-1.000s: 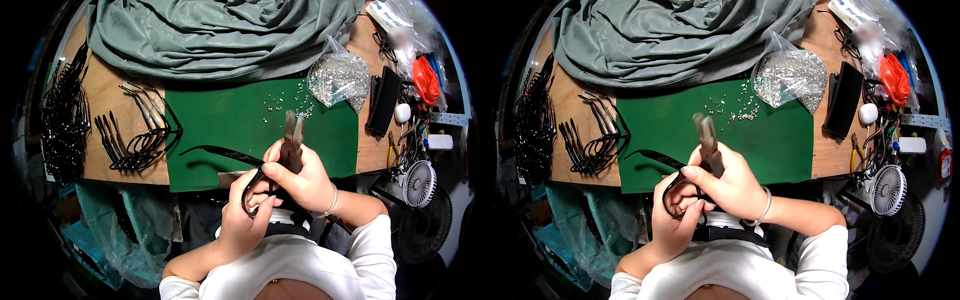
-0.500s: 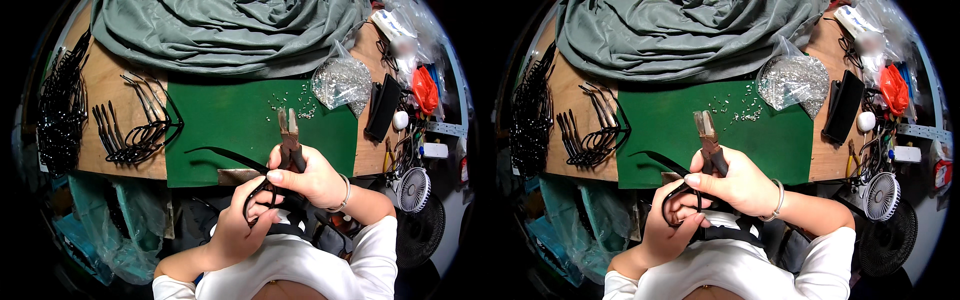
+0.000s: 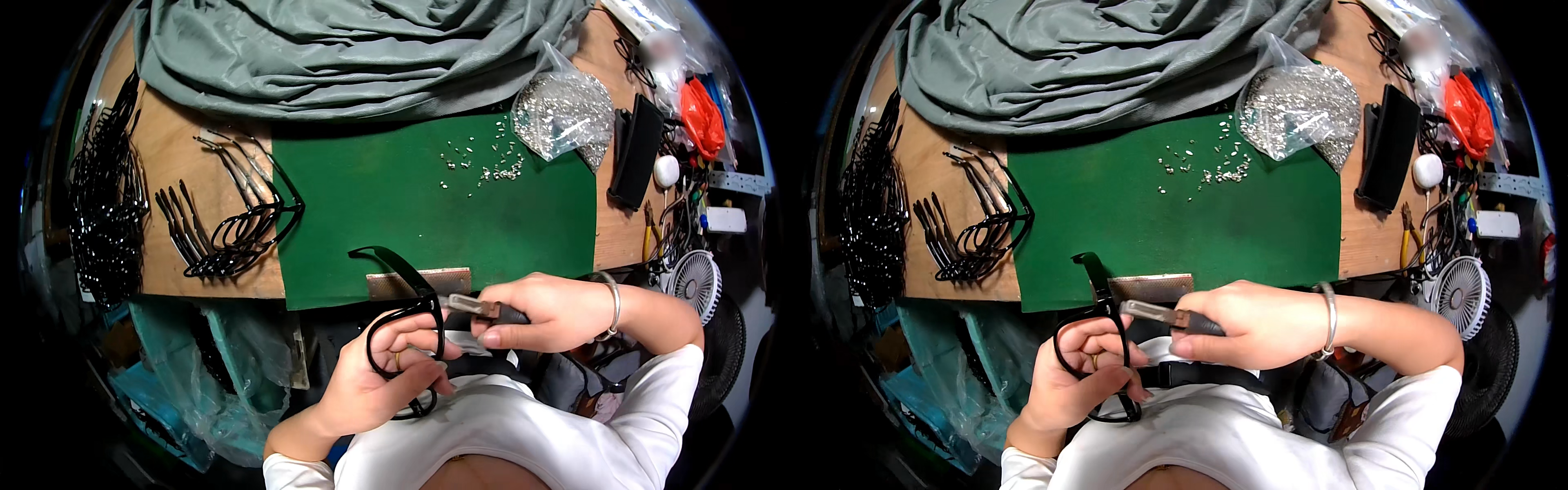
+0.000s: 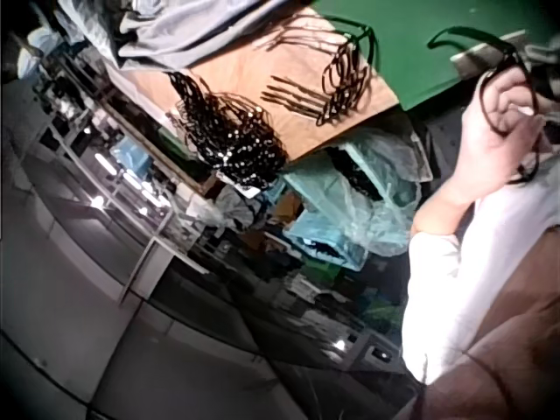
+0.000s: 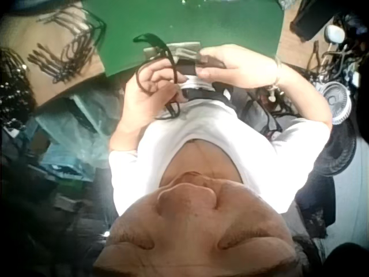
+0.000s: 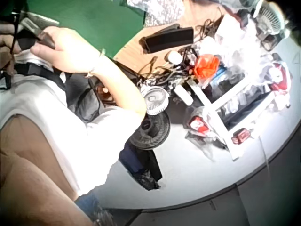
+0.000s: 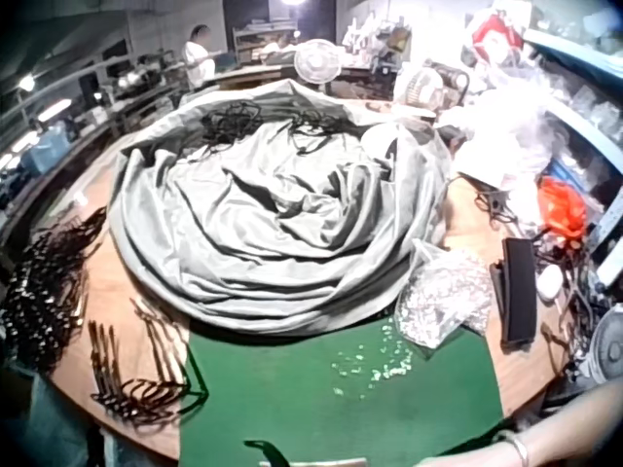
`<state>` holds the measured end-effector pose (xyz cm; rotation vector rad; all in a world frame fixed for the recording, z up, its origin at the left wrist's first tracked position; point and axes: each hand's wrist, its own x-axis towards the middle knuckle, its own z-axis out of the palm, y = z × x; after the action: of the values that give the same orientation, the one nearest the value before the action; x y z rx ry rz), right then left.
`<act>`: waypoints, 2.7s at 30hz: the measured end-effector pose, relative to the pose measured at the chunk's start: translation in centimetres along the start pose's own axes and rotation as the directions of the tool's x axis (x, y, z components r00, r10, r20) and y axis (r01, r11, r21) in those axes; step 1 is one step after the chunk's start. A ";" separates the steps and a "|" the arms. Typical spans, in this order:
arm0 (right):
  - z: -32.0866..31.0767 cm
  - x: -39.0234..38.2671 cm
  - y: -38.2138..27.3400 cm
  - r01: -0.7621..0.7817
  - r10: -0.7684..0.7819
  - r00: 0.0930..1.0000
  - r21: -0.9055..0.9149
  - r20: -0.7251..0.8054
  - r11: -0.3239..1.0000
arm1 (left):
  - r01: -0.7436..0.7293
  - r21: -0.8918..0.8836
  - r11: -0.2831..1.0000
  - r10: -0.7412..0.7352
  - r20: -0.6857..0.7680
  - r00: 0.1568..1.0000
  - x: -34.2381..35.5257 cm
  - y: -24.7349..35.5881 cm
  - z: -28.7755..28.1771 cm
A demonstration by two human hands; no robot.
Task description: The person uses pliers to repeatedly tap and adjust the frame of multiple black eyeglasses on a green mat. They pick up each pair from a pile, perform the tapping action, and place them back down, continuing this cycle throughout the clip.
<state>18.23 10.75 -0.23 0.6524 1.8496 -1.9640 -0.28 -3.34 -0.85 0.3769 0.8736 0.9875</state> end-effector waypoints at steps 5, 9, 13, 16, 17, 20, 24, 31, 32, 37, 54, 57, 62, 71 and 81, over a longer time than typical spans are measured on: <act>-0.4 0.6 -0.4 0.072 -0.071 0.997 -0.042 0.011 0.997 | -0.041 -0.001 0.999 0.041 -0.107 0.993 0.0 -0.4 0.5; -0.8 0.9 -1.4 -0.002 0.008 0.999 -0.154 0.034 0.988 | -0.021 0.042 0.999 0.024 -0.073 0.997 0.0 -0.5 0.3; 0.3 1.1 -0.4 -0.020 -0.044 0.985 -0.372 -0.164 0.928 | -0.020 0.071 0.997 0.021 -0.021 1.000 0.1 -0.9 0.2; 0.9 0.8 -0.2 -0.071 -0.051 0.965 -0.444 -0.257 0.893 | -0.024 0.031 0.999 0.026 -0.068 0.997 0.2 -1.0 1.1; 0.7 0.7 -0.2 -0.078 -0.043 0.965 -0.439 -0.259 0.895 | -0.022 0.018 1.000 0.023 -0.081 0.996 0.2 -0.8 1.3; -0.8 0.6 -0.6 -0.035 0.002 0.995 -0.339 -0.097 0.940 | 0.026 0.072 0.997 -0.021 -0.068 0.997 0.5 -0.2 1.4; -3.4 0.9 -0.3 -0.026 0.057 0.985 -0.184 0.166 0.983 | 0.016 0.024 1.000 -0.015 -0.053 0.998 0.8 -0.1 1.0; -1.6 4.1 4.2 0.065 -0.383 0.837 -0.625 -0.390 0.778 | 0.008 0.089 0.996 0.000 -0.083 0.997 0.6 1.2 1.3; -1.3 4.2 4.3 0.048 -0.393 0.835 -0.661 -0.384 0.749 | -0.055 0.139 0.989 0.080 -0.180 0.980 -0.1 1.4 1.5; -1.1 4.5 3.8 0.051 -0.352 0.829 -0.568 -0.434 0.821 | -0.209 0.665 0.717 0.487 -0.264 0.833 3.0 2.5 -2.8; -0.3 5.1 2.7 -0.035 -0.317 0.796 -0.562 -0.516 0.826 | 0.516 0.809 -0.282 0.797 -0.102 0.596 0.9 7.0 -10.6; 0.2 5.1 3.4 0.001 -0.358 0.773 -0.563 -0.524 0.826 | 0.562 0.790 -0.247 0.767 -0.195 0.611 0.4 5.2 -12.6; 0.6 5.2 4.0 0.004 -0.422 0.727 -0.611 -0.542 0.792 | 0.524 0.838 -0.154 0.901 -0.099 0.423 0.5 -0.1 -12.1; 2.7 5.0 1.8 0.048 -0.504 0.692 -0.664 -0.516 0.746 | 0.600 0.707 -0.373 0.922 0.354 0.156 1.8 12.0 -20.6; 1.0 6.2 3.0 -0.036 -0.427 0.670 -0.602 -0.607 0.798 | 0.914 0.035 -0.404 0.865 -0.310 0.394 -0.1 21.5 -30.1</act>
<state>14.72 9.89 -6.20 1.1586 2.9395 -1.1386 -36.05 4.84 -5.54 1.3497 3.1609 -1.0721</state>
